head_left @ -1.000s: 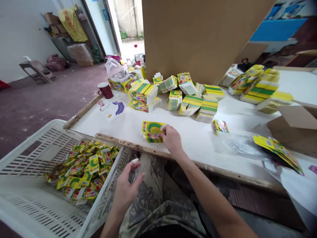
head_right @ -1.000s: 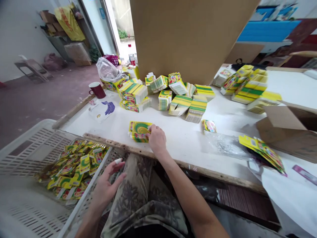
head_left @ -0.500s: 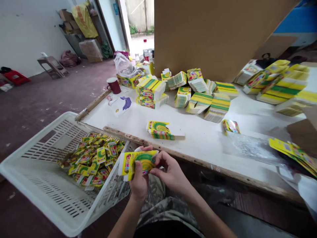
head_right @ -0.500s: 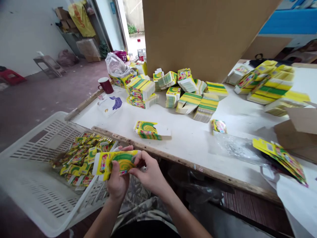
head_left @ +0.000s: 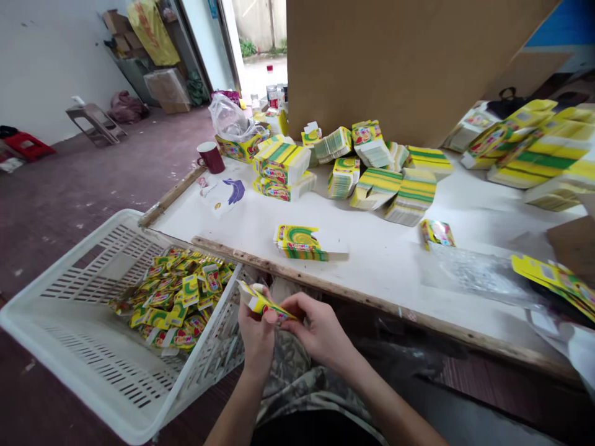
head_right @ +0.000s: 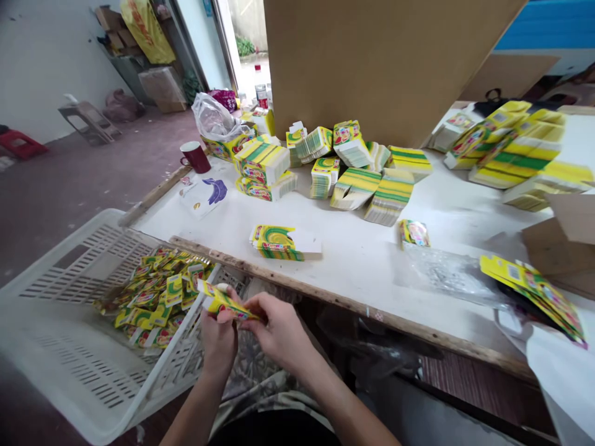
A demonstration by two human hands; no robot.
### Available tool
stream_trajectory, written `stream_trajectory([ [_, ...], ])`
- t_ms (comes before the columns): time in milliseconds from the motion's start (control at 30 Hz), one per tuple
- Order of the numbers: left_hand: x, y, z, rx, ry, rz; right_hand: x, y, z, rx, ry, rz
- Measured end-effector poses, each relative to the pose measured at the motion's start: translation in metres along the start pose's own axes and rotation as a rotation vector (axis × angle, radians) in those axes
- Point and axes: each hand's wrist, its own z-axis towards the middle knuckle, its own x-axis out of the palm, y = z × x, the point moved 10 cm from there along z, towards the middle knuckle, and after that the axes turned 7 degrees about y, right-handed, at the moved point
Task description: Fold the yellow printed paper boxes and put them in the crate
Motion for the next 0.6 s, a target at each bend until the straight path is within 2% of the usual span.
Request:
stream_trajectory([
  [67,-0.007,-0.003,0.001,0.021,-0.022,0.0,0.002,0.001,-0.002,-0.017,-0.01,-0.046],
  [133,-0.008,-0.003,0.002,0.015,-0.011,-0.018,-0.003,-0.004,-0.004,0.012,-0.061,0.007],
  [267,-0.003,0.003,0.0,-0.084,0.045,-0.046,-0.014,-0.012,-0.004,0.048,-0.082,0.142],
  [367,-0.006,-0.006,0.003,-0.137,0.08,-0.053,-0.023,0.001,-0.006,-0.044,-0.058,-0.035],
  [433,-0.008,-0.019,0.008,-0.159,0.161,-0.075,-0.027,0.018,-0.01,-0.162,-0.056,-0.26],
  [500,-0.005,-0.034,0.014,-0.166,0.315,-0.053,-0.02,0.035,-0.016,-0.292,-0.015,-0.518],
  [567,0.004,-0.04,0.013,-0.188,0.527,0.118,-0.004,0.043,-0.021,-0.389,0.073,-0.719],
  [600,0.011,-0.036,0.008,-0.218,0.648,0.241,0.006,0.043,-0.023,-0.417,0.125,-0.781],
])
